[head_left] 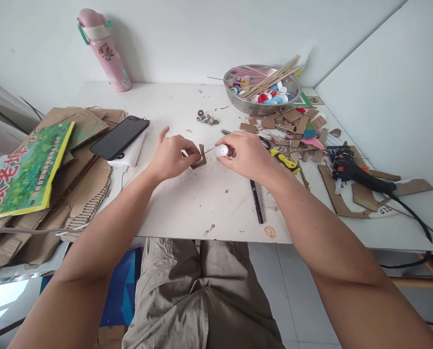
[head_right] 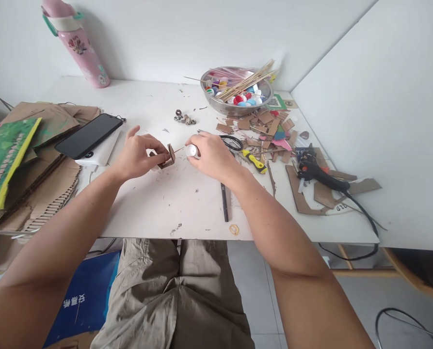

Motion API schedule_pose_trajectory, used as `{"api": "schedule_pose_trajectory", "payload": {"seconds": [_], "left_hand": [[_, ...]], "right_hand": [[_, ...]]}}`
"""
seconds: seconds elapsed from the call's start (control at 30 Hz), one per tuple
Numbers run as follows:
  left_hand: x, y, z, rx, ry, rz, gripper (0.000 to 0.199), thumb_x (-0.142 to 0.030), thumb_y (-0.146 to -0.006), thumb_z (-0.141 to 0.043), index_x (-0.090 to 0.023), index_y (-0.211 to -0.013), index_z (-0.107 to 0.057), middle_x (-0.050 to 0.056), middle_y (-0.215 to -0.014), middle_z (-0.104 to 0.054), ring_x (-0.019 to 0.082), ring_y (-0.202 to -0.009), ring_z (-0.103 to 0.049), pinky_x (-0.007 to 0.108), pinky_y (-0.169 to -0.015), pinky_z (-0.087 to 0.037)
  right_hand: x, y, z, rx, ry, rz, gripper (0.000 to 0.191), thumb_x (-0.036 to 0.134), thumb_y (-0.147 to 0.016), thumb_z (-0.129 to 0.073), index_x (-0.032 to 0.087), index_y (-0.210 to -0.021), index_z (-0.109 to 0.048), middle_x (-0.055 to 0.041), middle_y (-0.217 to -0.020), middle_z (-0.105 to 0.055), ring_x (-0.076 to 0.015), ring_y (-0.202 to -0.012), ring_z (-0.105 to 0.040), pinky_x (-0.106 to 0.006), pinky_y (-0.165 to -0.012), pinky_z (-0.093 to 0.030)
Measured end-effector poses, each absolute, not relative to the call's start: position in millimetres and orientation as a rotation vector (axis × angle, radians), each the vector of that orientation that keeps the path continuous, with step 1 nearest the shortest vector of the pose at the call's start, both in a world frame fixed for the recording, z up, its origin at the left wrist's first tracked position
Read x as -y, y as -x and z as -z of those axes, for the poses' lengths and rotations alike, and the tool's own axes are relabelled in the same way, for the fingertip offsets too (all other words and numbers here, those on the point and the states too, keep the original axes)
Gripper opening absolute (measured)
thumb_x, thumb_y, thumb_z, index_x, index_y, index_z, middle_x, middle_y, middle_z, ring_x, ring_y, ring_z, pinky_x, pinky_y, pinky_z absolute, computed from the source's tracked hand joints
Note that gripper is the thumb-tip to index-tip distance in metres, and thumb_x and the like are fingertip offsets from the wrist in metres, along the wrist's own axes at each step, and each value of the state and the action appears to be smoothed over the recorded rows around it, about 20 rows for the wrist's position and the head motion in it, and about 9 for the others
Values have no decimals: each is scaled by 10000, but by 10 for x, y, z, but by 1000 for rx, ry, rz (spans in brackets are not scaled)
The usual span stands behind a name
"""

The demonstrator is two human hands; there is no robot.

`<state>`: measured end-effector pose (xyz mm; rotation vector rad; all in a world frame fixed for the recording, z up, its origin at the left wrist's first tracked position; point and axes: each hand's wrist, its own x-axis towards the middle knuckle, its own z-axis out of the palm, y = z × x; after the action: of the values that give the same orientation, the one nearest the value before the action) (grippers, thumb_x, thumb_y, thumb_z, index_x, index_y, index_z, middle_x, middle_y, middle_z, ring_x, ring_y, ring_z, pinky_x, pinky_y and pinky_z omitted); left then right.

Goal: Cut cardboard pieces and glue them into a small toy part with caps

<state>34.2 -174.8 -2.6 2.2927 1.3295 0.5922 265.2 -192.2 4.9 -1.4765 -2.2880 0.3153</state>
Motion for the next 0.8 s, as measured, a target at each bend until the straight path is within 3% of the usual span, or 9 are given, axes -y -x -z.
{"api": "schedule_pose_trajectory", "payload": {"seconds": [0.27,0.5,0.8], "left_hand": [[1883,-400,-69,-1264,-2291,-533,216,-351,-917,-641,-272,-778,-787,-26,-871,-839,281,-1069,-771,695,-1410,-45],[1903,-392,-69,-1284,-2335,-568,230,-325,-905,-598,-283,-761,-773,-36,-812,-814,273,-1039,-781,702,-1416,-54],[1899,-402,17,-1280,-2357,-723,244,-329,-908,-584,-269,-728,-737,-41,-745,-788,254,-998,-797,690,-1427,-83]], "right_hand": [[1989,-2685,-102,2271,1331,-374,318,321,-912,-787,290,-1222,-854,-58,-984,-801,-278,-884,-699,-437,-872,-543],[1963,-2732,-64,2216,1281,-426,313,339,-889,-846,281,-1196,-863,-48,-970,-787,-256,-846,-682,-425,-849,-540],[1887,-2801,-4,2084,1078,-792,366,407,-837,-883,239,-1162,-880,-58,-964,-739,-237,-850,-665,-425,-835,-579]]}}
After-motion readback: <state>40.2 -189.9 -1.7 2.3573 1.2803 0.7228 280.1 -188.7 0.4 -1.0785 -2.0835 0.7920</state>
